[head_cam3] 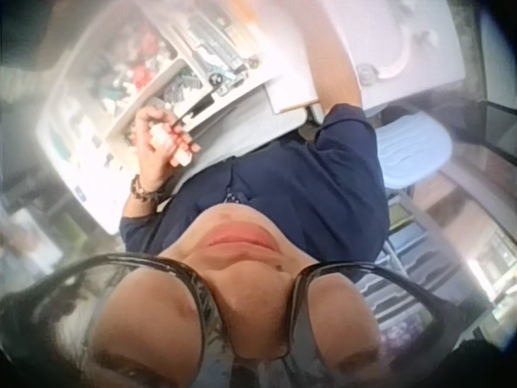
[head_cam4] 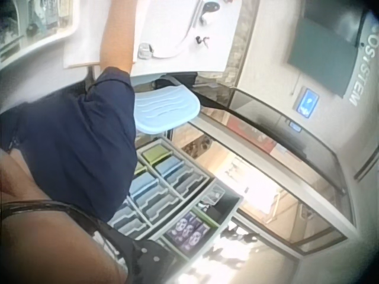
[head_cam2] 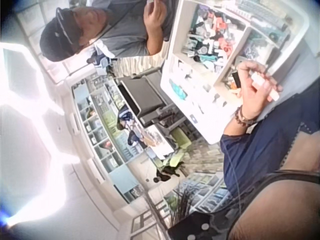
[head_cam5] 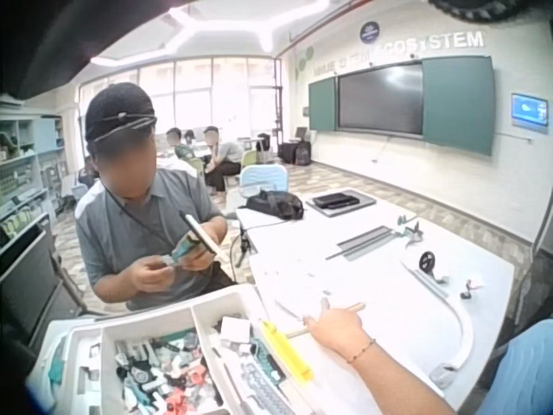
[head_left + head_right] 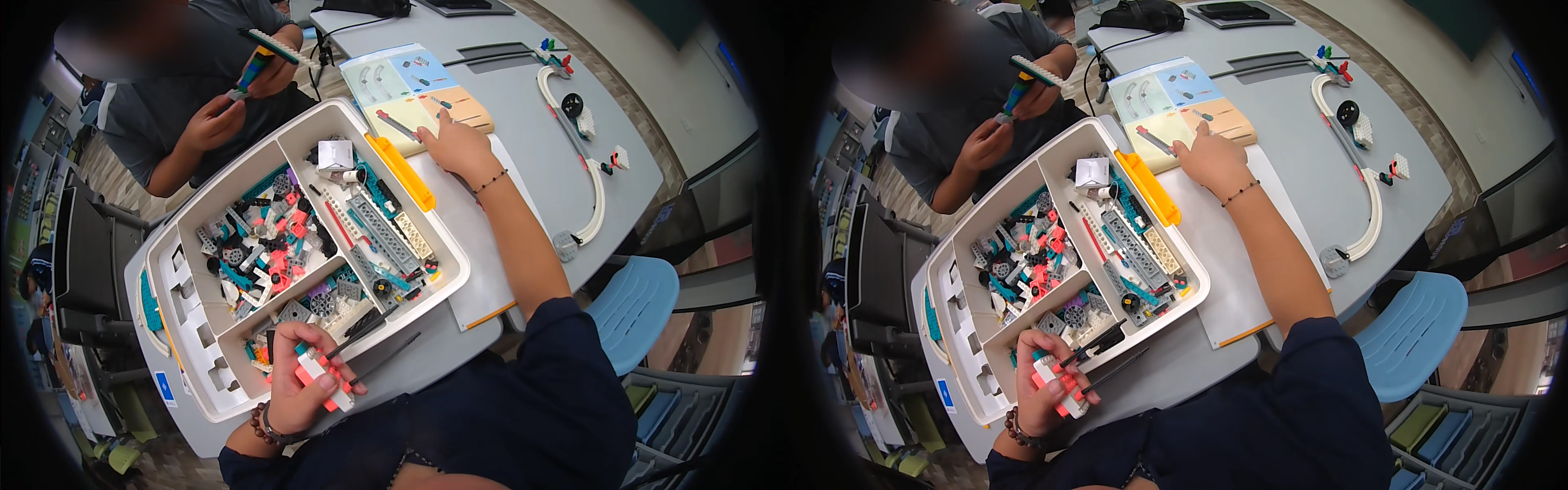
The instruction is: The person assembles a small Lego model using pieces from a compartmentalized tray. They pick up various colored bricks, connect them by hand, and occasionally consult an instruction booklet on the table.
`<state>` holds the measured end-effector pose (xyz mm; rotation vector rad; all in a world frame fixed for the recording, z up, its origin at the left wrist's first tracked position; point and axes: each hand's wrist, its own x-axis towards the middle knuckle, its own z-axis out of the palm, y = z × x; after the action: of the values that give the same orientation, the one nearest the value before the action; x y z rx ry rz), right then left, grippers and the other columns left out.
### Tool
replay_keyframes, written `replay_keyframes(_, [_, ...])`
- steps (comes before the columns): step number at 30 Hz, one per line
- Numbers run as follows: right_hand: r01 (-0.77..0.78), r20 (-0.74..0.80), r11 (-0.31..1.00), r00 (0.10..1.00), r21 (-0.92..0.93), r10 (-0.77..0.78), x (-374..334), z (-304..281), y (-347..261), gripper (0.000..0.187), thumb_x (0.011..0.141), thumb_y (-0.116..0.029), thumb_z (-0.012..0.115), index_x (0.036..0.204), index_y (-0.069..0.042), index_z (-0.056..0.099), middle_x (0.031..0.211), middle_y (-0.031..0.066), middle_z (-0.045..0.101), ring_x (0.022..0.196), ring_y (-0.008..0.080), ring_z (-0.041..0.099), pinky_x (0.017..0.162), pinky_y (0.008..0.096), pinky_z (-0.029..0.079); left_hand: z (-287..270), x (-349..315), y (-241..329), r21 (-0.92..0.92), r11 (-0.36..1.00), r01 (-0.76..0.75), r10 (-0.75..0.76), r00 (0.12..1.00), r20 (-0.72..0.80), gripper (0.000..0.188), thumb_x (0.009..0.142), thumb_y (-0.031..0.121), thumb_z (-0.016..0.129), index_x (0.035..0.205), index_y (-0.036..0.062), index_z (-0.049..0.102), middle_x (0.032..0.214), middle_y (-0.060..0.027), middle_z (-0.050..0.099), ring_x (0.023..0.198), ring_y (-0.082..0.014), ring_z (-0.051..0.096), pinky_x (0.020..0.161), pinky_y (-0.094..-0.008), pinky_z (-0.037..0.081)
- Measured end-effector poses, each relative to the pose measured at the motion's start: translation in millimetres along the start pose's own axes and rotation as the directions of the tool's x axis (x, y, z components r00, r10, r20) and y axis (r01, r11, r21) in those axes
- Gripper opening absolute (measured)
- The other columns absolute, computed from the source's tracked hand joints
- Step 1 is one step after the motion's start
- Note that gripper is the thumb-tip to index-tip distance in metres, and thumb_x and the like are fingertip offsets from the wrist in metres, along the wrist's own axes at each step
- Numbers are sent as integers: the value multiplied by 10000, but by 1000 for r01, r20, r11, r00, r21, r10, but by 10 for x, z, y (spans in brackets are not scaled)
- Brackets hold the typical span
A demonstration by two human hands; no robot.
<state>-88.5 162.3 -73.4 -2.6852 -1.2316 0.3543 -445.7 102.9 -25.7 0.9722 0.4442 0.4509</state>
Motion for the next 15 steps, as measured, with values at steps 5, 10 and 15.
replay_keyframes(5, [14,15,998,1000,61,-15,-42,-63,32,704,825,-479,385,1277,49,278,742,101,631,801,232,616,652,356,486,7,5,-8,6,1000,-3,3,1000,-11,406,764,30,545,1048,100,264,904,-94,393,715,-205,564,688,-396,527])
replay_keyframes(10, [43,4,996,999,79,-44,-10,-57,83,692,812,-479,406,1239,59,324,683,86,628,778,227,622,633,350,493,10,7,1,10,1000,2,-2,1000,-11,417,764,40,554,1061,101,268,903,-93,398,721,-218,574,686,-396,527])
replay_keyframes(15, [57,-18,997,998,53,-57,41,-23,117,668,802,-483,428,1192,57,377,809,149,630,808,259,618,643,356,497,-4,-1,-20,-8,1000,-5,5,1000,-10,432,759,56,572,1066,104,272,900,-94,404,722,-238,588,669,-383,525])
